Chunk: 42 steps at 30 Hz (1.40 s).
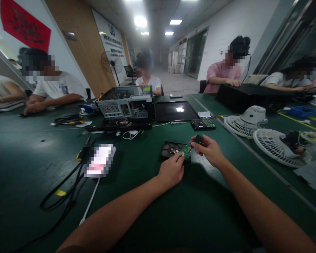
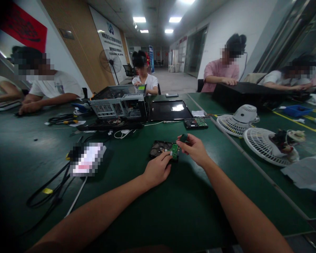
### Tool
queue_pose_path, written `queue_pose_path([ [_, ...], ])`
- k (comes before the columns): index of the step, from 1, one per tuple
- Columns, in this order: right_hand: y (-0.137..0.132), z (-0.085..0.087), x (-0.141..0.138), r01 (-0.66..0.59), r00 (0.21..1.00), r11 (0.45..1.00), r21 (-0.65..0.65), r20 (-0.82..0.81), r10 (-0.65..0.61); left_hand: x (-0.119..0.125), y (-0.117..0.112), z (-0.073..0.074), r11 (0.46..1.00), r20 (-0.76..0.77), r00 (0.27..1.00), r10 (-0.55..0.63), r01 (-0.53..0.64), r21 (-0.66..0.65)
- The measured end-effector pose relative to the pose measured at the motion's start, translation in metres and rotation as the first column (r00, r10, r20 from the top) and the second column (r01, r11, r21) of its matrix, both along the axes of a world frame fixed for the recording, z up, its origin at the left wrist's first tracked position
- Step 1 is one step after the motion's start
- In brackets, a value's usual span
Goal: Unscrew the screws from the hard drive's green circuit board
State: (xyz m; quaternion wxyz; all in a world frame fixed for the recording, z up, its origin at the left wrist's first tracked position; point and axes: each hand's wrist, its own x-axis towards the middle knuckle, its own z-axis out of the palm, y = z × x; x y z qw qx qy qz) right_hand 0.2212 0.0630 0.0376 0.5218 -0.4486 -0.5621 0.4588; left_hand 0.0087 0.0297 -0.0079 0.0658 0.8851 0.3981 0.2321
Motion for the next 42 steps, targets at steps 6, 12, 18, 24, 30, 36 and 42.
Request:
queue_pose_path([
  [6, -0.003, 0.003, -0.003, 0.057, 0.998, 0.998, 0.018, 0.009, -0.057, 0.0, 0.0, 0.0, 1.0, 0.001, 1.0, -0.003, 0.003, 0.006],
  [12, 0.006, 0.005, 0.008, 0.202, 0.979, 0.973, 0.113, -0.014, -0.202, -0.001, 0.0, 0.0, 1.0, 0.001, 1.0, -0.004, 0.004, 0.001],
  [18, 0.019, -0.003, 0.054, 0.479, 0.735, 0.796, 0.37, 0.326, -0.594, -0.001, 0.0, 0.001, 1.0, -0.017, 1.0, 0.0, 0.0, -0.001],
  [24, 0.03, -0.029, 0.077, 0.345, 0.345, 0.836, 0.426, 0.771, -0.535, -0.001, -0.002, 0.004, 1.0, -0.03, 1.0, 0.002, -0.002, -0.003],
  [30, 0.039, -0.05, 0.079, 0.157, 0.269, 0.949, 0.274, 0.912, -0.309, -0.001, -0.001, 0.001, 1.0, -0.077, 0.997, 0.008, -0.007, 0.008],
  [36, 0.038, -0.05, 0.079, 0.101, 0.265, 0.968, 0.231, 0.931, -0.249, -0.002, -0.001, 0.001, 1.0, -0.064, 0.998, 0.001, -0.001, 0.007],
  [42, 0.038, -0.048, 0.078, 0.103, 0.228, 0.968, 0.228, 0.942, -0.246, -0.003, -0.001, 0.003, 1.0, -0.075, 0.997, -0.008, 0.008, 0.001],
])
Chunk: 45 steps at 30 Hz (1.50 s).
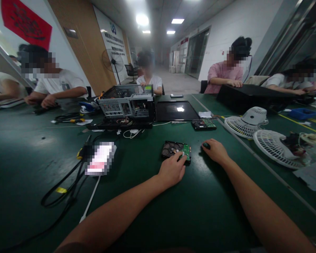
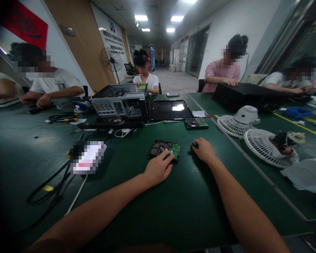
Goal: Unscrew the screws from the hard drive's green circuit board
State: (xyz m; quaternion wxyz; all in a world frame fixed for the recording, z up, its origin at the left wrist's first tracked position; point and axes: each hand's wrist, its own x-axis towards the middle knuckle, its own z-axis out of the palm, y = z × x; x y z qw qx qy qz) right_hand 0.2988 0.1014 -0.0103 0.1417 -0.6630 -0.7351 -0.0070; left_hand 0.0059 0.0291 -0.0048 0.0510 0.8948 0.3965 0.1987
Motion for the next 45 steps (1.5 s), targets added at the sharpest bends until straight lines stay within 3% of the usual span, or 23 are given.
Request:
queue_pose_path([
  [6, -0.002, 0.003, -0.002, 0.079, 0.996, 0.997, 0.01, 0.044, -0.079, -0.002, 0.0, 0.007, 1.0, 0.014, 1.0, -0.015, 0.015, -0.025],
  [12, -0.002, 0.008, 0.006, 0.321, 0.947, 0.946, 0.042, 0.009, -0.321, -0.003, -0.001, 0.012, 0.998, 0.025, 0.999, -0.029, 0.031, -0.058],
  [16, -0.001, 0.009, 0.01, 0.323, 0.946, 0.946, 0.029, -0.015, -0.323, -0.002, 0.0, 0.011, 0.999, -0.003, 0.999, -0.04, 0.04, -0.021],
  [20, -0.003, 0.011, 0.003, 0.259, 0.964, 0.965, 0.035, -0.068, -0.257, -0.002, 0.0, 0.009, 1.0, -0.016, 1.0, -0.019, 0.019, -0.001],
  [25, -0.012, 0.025, -0.018, -0.002, 0.976, 0.999, -0.043, -0.22, -0.007, 0.0, 0.0, 0.008, 0.999, -0.003, 0.999, 0.04, -0.04, 0.002],
  [28, -0.018, 0.034, -0.027, -0.065, 0.955, 0.993, -0.102, -0.295, 0.032, 0.001, -0.003, 0.006, 0.993, 0.021, 0.993, 0.117, -0.116, -0.026],
  [34, -0.024, 0.038, -0.033, -0.232, 0.913, 0.943, -0.24, -0.387, 0.127, 0.006, -0.017, 0.006, 0.95, 0.013, 0.951, 0.31, -0.309, -0.037],
  [40, -0.025, 0.041, -0.03, -0.278, 0.897, 0.907, -0.317, -0.424, 0.126, 0.008, -0.022, 0.007, 0.961, -0.005, 0.962, 0.274, -0.274, -0.043],
  [45, -0.03, 0.049, -0.024, -0.393, 0.864, 0.811, -0.434, -0.476, 0.164, 0.004, -0.016, 0.006, 0.958, 0.013, 0.958, 0.287, -0.287, -0.03],
])
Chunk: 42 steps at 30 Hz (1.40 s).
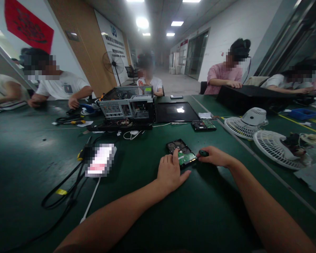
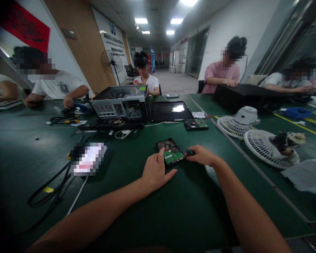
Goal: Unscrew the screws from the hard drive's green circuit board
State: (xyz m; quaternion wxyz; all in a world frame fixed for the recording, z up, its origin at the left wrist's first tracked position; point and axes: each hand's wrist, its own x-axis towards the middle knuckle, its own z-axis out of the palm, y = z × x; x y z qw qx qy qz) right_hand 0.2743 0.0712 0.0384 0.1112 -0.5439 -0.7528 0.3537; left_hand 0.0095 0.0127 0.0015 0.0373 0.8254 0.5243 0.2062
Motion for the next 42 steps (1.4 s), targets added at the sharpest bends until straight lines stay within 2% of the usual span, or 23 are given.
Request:
queue_pose_path([
  [7, -0.008, 0.009, -0.014, -0.09, 0.996, 0.992, -0.087, -0.009, 0.089, -0.009, 0.014, -0.004, 0.999, 0.071, 0.997, -0.032, 0.032, 0.003],
  [15, -0.011, 0.008, -0.018, -0.236, 0.971, 0.959, -0.159, -0.07, 0.227, -0.01, 0.017, -0.01, 0.998, 0.115, 0.993, -0.041, 0.045, -0.032],
  [22, -0.009, 0.012, -0.01, -0.194, 0.98, 0.968, -0.161, -0.085, 0.182, -0.004, 0.009, -0.006, 0.999, 0.023, 0.999, 0.036, -0.036, -0.016],
  [26, -0.011, 0.013, -0.013, -0.21, 0.977, 0.965, -0.158, -0.08, 0.2, -0.003, 0.005, -0.004, 0.998, 0.008, 0.999, 0.05, -0.05, -0.025],
  [36, -0.008, 0.0, -0.026, -0.298, 0.953, 0.941, -0.159, -0.099, 0.285, -0.011, 0.018, -0.005, 0.99, 0.101, 0.995, -0.015, 0.03, -0.141],
  [42, -0.015, 0.007, -0.036, -0.366, 0.928, 0.923, -0.116, -0.117, 0.353, -0.01, 0.02, -0.01, 0.991, 0.17, 0.985, 0.005, 0.018, -0.133],
])
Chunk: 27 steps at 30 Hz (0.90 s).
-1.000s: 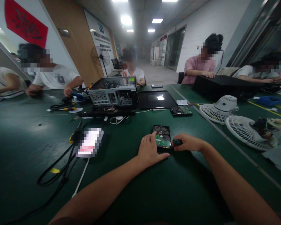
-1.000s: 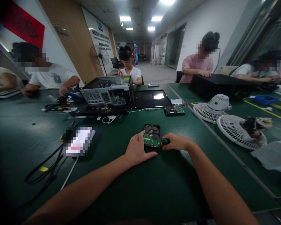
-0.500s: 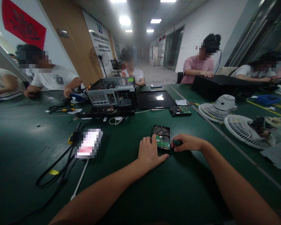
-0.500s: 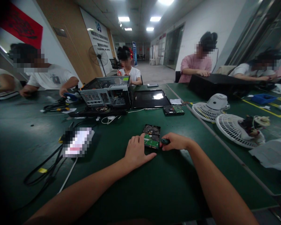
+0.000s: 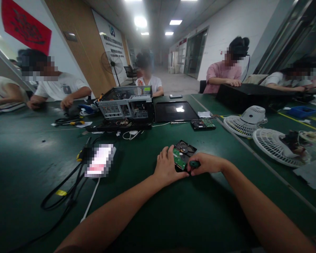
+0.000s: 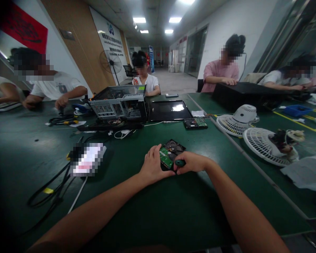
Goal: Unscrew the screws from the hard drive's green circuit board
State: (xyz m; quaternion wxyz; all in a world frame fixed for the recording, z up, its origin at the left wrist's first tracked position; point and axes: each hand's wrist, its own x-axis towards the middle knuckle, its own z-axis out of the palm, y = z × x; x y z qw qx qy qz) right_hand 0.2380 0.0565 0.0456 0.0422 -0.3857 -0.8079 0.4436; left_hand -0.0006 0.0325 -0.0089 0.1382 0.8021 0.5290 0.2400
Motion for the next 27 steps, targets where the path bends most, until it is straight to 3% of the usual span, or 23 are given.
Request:
queue_pose_path([
  [6, 0.003, 0.009, 0.014, 0.206, 0.978, 0.965, 0.165, -0.05, -0.2, 0.004, -0.011, 0.003, 1.0, -0.045, 0.999, 0.009, -0.009, 0.017],
  [8, 0.004, 0.007, 0.011, 0.309, 0.95, 0.905, 0.294, -0.06, -0.305, 0.004, -0.013, 0.004, 1.0, -0.04, 0.999, 0.003, -0.002, 0.022],
  [11, 0.004, 0.0, -0.003, 0.42, 0.89, 0.755, 0.503, -0.068, -0.45, 0.003, -0.01, 0.005, 0.999, -0.016, 1.0, -0.022, 0.022, 0.032],
  [17, 0.006, -0.019, -0.026, 0.382, 0.885, 0.627, 0.679, -0.074, -0.459, -0.003, -0.001, 0.002, 0.978, 0.036, 0.982, -0.186, 0.182, 0.1],
  [21, 0.008, -0.027, -0.028, 0.347, 0.875, 0.612, 0.711, -0.011, -0.483, -0.003, 0.0, 0.0, 0.955, 0.06, 0.957, -0.282, 0.274, 0.115],
  [27, 0.008, -0.027, -0.033, 0.28, 0.856, 0.613, 0.739, 0.097, -0.508, -0.003, 0.001, 0.0, 0.952, 0.086, 0.949, -0.303, 0.296, 0.085],
])
